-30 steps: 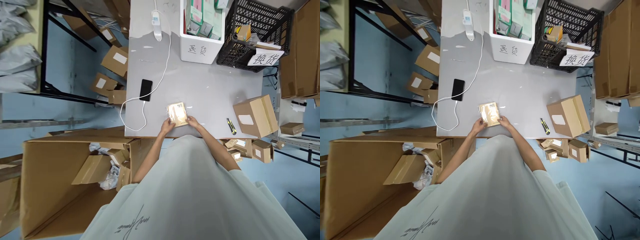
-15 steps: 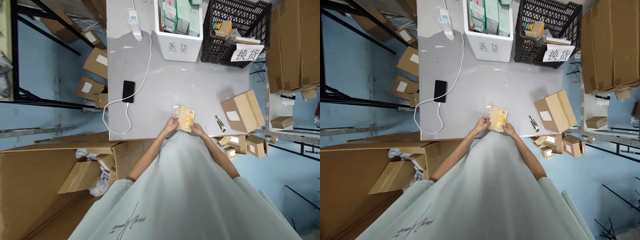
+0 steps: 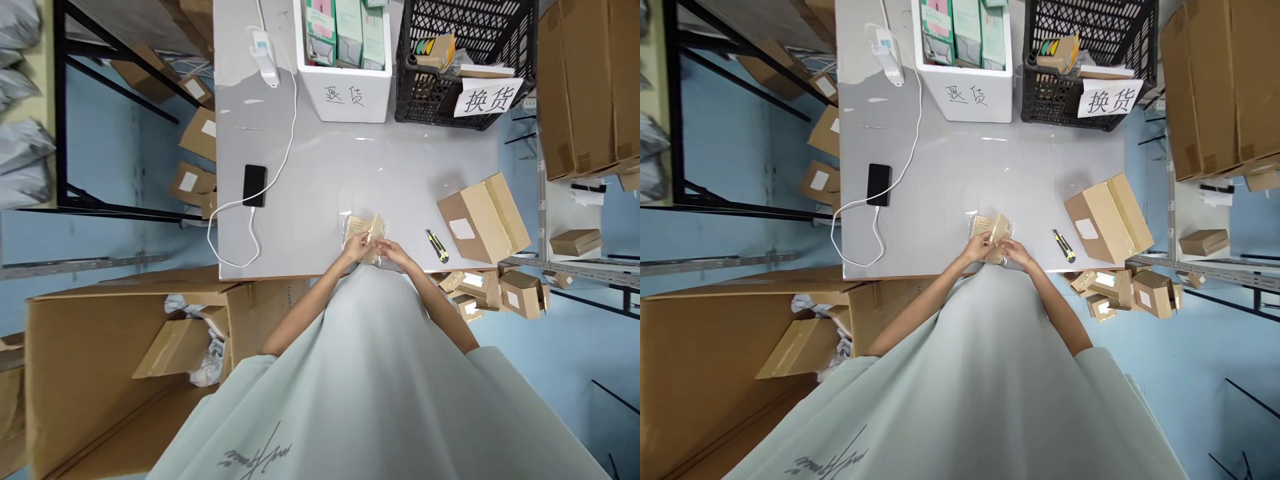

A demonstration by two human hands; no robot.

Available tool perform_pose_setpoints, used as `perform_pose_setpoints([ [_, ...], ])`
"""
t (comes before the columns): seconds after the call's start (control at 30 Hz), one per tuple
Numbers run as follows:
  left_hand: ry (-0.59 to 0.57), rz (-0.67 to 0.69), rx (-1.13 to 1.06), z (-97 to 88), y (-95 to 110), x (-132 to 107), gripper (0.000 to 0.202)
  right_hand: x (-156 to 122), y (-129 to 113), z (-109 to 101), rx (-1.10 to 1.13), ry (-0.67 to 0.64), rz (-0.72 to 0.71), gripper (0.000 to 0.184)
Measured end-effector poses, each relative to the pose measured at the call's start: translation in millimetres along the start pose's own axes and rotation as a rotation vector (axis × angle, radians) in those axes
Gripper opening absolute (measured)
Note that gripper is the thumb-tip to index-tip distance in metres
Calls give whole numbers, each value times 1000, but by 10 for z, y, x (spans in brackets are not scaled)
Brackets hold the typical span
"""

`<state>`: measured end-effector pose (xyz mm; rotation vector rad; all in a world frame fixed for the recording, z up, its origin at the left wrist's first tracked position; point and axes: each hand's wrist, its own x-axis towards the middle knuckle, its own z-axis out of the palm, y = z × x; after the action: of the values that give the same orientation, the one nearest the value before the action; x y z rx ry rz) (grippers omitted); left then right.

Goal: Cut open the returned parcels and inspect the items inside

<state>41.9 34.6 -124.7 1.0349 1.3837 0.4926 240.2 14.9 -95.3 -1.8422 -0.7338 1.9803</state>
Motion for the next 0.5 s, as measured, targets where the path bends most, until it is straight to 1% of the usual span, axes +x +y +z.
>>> perform_pose_setpoints([
  [0.07, 13, -1, 1, -39, 43, -4, 34, -35, -25, -36, 19, 12, 16, 19],
  [0.13, 10, 5, -19, -120, 86, -61, 36, -80, -48, -86, 29, 56, 28, 13],
  [0.23, -23, 50, -138, -310, 170, -246, 53, -199, -96, -191, 70, 119, -3, 24],
  [0.3, -42, 99, -227, -459, 259, -424, 67, -328, -158, -265, 135, 115, -42, 30],
  [0.33, -44, 126, -243, -531, 317, -523, 70, -404, -204, -297, 169, 79, -49, 36],
  [0.37, -39, 155, -228, -597, 385, -626, 68, -486, -260, -323, 196, 16, -43, 44],
  [0.4, -32, 191, -190, -653, 460, -731, 62, -570, -326, -342, 211, -65, -25, 53],
  [0.47, -29, 299, -57, -726, 627, -936, 39, -736, -474, -353, 220, -215, 1, 68],
  [0.5, -23, 360, 25, -740, 711, -1030, 28, -814, -548, -347, 219, -264, -13, 68],
])
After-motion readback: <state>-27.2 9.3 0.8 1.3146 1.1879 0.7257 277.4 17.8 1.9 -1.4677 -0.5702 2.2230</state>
